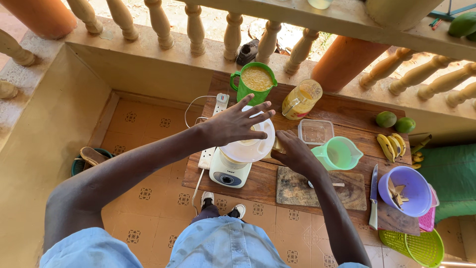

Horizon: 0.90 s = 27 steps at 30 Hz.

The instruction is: The person adds chopped banana pieces to a blender jar, pours in water, secures the lid, and blends the mixture. They then add more liquid from a pitcher and blend again, stirring briefly with a spoon between blends.

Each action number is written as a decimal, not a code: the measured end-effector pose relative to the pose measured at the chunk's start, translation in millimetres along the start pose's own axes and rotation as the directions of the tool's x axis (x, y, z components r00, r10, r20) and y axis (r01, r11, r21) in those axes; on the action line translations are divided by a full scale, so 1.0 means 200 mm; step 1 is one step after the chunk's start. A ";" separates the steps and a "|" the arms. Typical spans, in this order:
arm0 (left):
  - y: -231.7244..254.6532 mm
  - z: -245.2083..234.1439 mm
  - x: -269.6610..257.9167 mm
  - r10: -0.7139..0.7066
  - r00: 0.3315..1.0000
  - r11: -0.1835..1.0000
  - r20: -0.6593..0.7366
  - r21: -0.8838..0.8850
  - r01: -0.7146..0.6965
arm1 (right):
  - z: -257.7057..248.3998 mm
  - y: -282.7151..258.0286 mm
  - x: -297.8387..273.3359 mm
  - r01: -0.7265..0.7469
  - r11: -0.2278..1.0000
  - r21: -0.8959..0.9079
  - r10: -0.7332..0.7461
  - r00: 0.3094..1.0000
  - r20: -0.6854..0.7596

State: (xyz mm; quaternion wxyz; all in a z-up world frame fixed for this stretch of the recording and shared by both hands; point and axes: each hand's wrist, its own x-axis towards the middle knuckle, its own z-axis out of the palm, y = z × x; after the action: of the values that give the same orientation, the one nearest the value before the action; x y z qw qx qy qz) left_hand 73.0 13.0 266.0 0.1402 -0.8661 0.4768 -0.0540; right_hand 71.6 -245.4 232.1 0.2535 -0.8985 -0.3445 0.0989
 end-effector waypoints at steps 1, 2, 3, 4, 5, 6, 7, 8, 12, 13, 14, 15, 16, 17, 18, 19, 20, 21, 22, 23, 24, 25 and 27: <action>0.00 0.01 0.00 0.009 1.000 1.000 0.018 0.009 -0.009 | 0.00 0.00 0.00 -0.011 1.000 0.004 0.011 1.000 -0.001; -0.01 0.01 0.00 0.013 0.999 1.000 0.036 0.024 -0.014 | 0.00 -0.01 0.00 -0.015 1.000 0.005 0.015 1.000 -0.005; -0.02 0.02 0.00 0.014 0.999 1.000 0.053 -0.010 -0.013 | 0.00 -0.01 0.02 -0.019 1.000 0.007 0.019 1.000 -0.010; -0.02 0.02 -0.01 0.018 0.997 0.999 0.074 -0.051 -0.014 | 0.01 -0.02 0.02 -0.034 0.999 0.040 0.034 0.999 -0.008; -0.02 0.02 -0.01 0.022 0.995 0.996 0.095 -0.092 -0.013 | 0.01 -0.03 0.01 -0.050 0.996 0.073 0.050 0.999 -0.005; -0.02 0.02 -0.01 0.024 0.994 0.996 0.107 -0.093 -0.014 | 0.01 -0.03 0.01 -0.066 0.992 0.103 0.068 0.998 -0.009; -0.02 0.01 0.00 0.026 0.993 0.995 0.119 -0.094 -0.015 | 0.01 -0.04 0.02 -0.063 0.993 0.099 0.064 0.998 -0.015; -0.02 0.01 0.00 0.029 0.991 0.995 0.129 -0.098 -0.016 | 0.01 -0.04 0.02 -0.061 0.994 0.094 0.063 0.998 -0.020; -0.03 -0.05 0.02 0.026 0.987 0.999 0.159 -0.044 -0.019 | 0.02 -0.04 0.02 -0.082 0.997 0.011 0.082 0.997 0.000; -0.03 -0.08 0.02 0.028 0.984 0.999 0.178 -0.050 -0.019 | 0.02 -0.04 0.02 -0.063 0.998 0.013 0.063 0.998 -0.008; -0.04 -0.10 0.02 0.029 0.980 0.998 0.199 -0.056 -0.019 | 0.02 -0.04 0.02 -0.043 0.999 0.016 0.043 0.999 -0.016; -0.05 -0.13 0.01 0.026 0.984 0.998 0.175 -0.053 -0.017 | 0.02 -0.03 0.02 -0.023 1.000 0.019 0.024 0.999 -0.023; -0.06 -0.16 0.00 0.022 0.988 0.999 0.150 -0.049 -0.015 | 0.02 -0.03 0.02 -0.020 1.000 0.021 0.021 0.999 -0.032; -0.08 -0.19 0.00 0.019 0.992 0.999 0.125 -0.046 -0.013 | 0.02 -0.03 0.02 -0.017 1.000 0.024 0.018 0.999 -0.042; -0.09 -0.22 -0.02 -0.004 0.989 0.993 0.150 -0.115 0.022 | 0.02 -0.03 0.02 -0.014 1.000 0.028 0.016 0.999 -0.047; -0.12 -0.24 -0.04 -0.025 0.984 0.981 0.177 -0.183 0.058 | 0.03 -0.03 0.01 -0.040 0.999 0.036 0.041 0.998 -0.038; -0.14 -0.27 -0.06 -0.049 0.977 0.964 0.206 -0.245 0.100 | 0.02 -0.04 0.02 -0.059 0.997 0.042 0.061 0.998 -0.030; -0.16 -0.29 -0.07 -0.064 0.975 0.956 0.215 -0.268 0.122 | 0.02 -0.04 0.02 -0.079 0.996 0.048 0.080 0.997 -0.021; -0.19 -0.30 -0.09 -0.079 0.971 0.948 0.224 -0.285 0.143 | 0.02 -0.05 0.02 -0.081 0.996 0.030 0.082 0.996 -0.020; -0.22 -0.32 -0.12 -0.093 0.968 0.939 0.234 -0.302 0.164 | 0.01 -0.05 0.03 -0.083 0.997 0.012 0.083 0.996 -0.019; -0.23 -0.33 -0.14 -0.123 0.977 0.926 0.173 -0.335 0.176 | 0.02 -0.06 0.02 -0.089 0.996 -0.004 0.089 0.996 -0.014; -0.25 -0.33 -0.18 -0.154 0.982 0.911 0.112 -0.368 0.185 | 0.02 -0.06 0.01 -0.117 0.993 0.000 0.117 0.993 -0.006; -0.27 -0.34 -0.25 -0.235 0.972 0.871 0.024 -0.439 0.221 | 0.02 -0.07 0.01 -0.166 0.986 0.004 0.166 0.986 0.009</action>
State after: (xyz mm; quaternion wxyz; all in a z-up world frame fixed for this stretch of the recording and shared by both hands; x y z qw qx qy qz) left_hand 74.4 69.4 348.6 -0.0729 -0.9245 0.3733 0.0254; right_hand 64.7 -234.2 235.9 0.2449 -0.9230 -0.2696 0.1243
